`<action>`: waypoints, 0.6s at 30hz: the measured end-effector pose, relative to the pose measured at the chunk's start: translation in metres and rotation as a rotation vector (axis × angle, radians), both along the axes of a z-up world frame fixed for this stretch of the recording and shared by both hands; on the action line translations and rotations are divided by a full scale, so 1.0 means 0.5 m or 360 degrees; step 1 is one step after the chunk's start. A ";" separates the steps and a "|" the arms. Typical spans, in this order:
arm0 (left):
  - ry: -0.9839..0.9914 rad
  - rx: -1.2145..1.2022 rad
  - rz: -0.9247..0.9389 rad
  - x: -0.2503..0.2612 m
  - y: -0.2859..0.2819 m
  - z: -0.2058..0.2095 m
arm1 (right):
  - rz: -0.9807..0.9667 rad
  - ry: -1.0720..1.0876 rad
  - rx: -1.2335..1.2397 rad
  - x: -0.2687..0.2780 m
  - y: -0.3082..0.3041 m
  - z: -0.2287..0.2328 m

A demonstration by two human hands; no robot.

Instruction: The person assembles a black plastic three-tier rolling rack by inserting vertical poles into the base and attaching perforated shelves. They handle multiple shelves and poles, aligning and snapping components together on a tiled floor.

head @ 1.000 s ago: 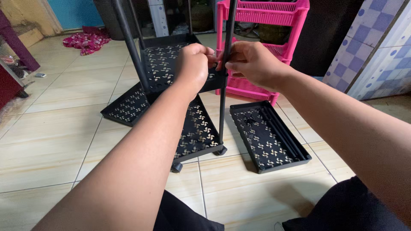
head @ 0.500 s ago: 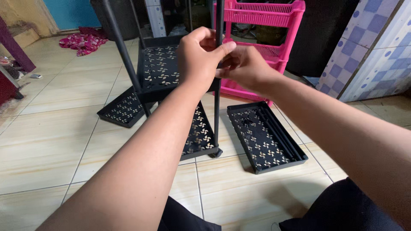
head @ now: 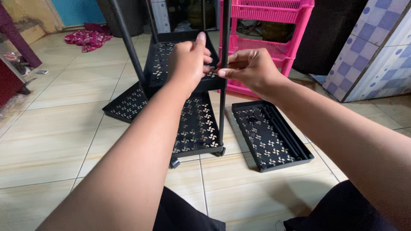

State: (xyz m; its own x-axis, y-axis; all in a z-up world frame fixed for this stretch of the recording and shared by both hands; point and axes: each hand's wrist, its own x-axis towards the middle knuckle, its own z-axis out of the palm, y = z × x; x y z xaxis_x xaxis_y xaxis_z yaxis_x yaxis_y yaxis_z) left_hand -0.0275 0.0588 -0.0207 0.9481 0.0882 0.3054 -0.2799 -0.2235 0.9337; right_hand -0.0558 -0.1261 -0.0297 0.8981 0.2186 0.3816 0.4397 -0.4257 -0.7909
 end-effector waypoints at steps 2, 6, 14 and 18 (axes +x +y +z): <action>0.0012 -0.0023 -0.0122 0.004 0.001 -0.003 | -0.0097 0.0028 -0.0004 -0.015 0.010 0.003; -0.0036 -0.0068 -0.0240 0.015 -0.006 -0.004 | 0.0090 0.0093 0.0176 -0.027 0.005 0.018; 0.0204 -0.0150 -0.0318 0.012 0.006 0.008 | 0.0050 -0.0096 0.0119 -0.024 0.005 0.006; 0.0283 -0.0136 -0.0382 0.003 0.016 0.016 | -0.0176 -0.0097 0.0087 -0.028 0.015 0.003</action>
